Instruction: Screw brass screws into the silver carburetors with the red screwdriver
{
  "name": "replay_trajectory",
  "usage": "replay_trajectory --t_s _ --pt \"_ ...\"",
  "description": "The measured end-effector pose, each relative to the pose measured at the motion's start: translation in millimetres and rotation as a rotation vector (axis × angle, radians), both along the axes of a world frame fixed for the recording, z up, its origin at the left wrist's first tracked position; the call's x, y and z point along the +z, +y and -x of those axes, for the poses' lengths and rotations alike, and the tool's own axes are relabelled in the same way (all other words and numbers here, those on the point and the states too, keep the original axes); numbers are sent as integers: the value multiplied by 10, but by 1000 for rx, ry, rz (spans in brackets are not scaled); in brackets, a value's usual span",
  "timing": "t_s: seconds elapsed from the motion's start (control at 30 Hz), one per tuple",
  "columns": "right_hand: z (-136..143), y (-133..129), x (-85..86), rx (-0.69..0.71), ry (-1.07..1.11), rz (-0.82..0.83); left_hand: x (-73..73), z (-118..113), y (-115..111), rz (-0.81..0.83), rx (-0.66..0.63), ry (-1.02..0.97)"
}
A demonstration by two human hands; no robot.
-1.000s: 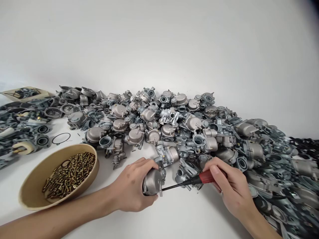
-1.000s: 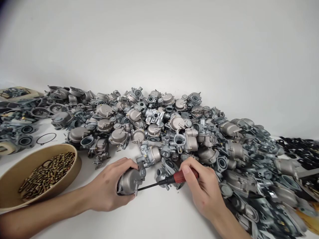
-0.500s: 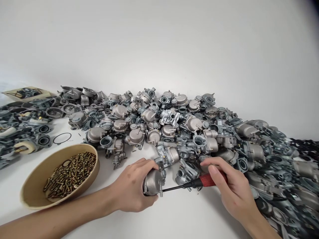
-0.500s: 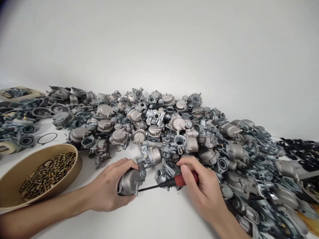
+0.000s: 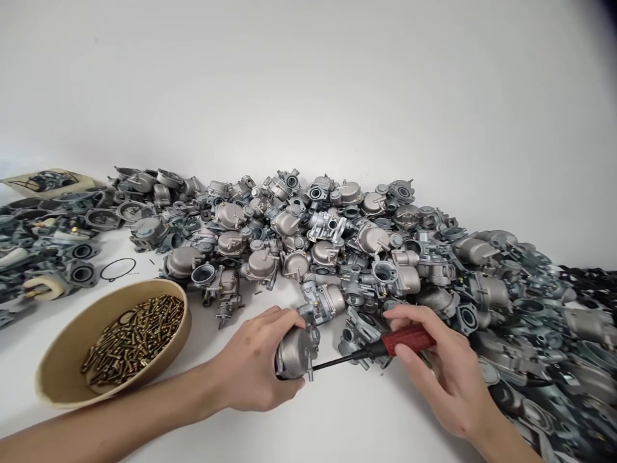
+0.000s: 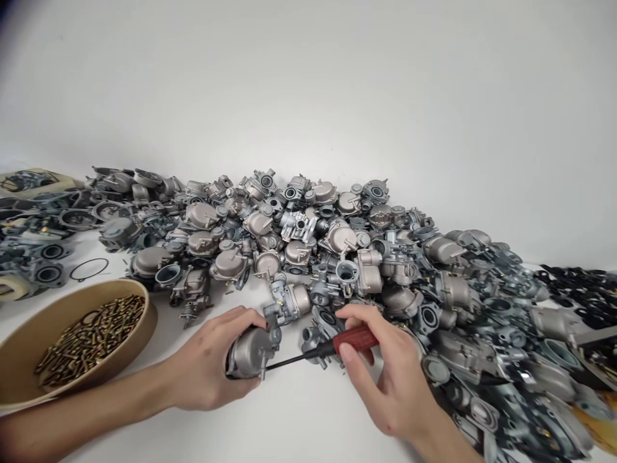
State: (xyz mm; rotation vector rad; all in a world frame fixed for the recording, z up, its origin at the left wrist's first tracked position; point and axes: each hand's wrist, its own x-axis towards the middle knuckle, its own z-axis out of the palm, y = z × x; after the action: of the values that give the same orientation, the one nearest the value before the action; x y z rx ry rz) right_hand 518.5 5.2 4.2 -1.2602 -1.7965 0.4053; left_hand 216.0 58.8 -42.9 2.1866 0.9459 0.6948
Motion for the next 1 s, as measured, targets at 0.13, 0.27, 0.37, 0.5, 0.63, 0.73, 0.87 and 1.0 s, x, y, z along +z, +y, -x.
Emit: replay_trajectory --t_s 0.13,0.27,0.37,0.5,0.63,0.73,0.87,1.0 --pt "-11 -7 4 -82 -11 73 -1 1 -1 2 -1 -4" --pt "-16 -1 5 -11 -46 -43 -7 3 7 11 -1 1" --pt "-12 -3 7 25 -84 -82 -12 6 13 8 -10 7" --pt "11 -10 4 -35 -81 -50 -15 5 11 3 -4 7" --pt "-6 10 7 61 -126 -138 -10 2 2 0 -4 11" --pt "-19 21 9 35 -174 -116 -11 4 2 -5 -3 9" --pt "-15 10 14 12 -183 -111 -18 4 1 -7 -1 1" --pt "-23 17 33 93 -174 -155 -18 0 -4 -21 0 7"
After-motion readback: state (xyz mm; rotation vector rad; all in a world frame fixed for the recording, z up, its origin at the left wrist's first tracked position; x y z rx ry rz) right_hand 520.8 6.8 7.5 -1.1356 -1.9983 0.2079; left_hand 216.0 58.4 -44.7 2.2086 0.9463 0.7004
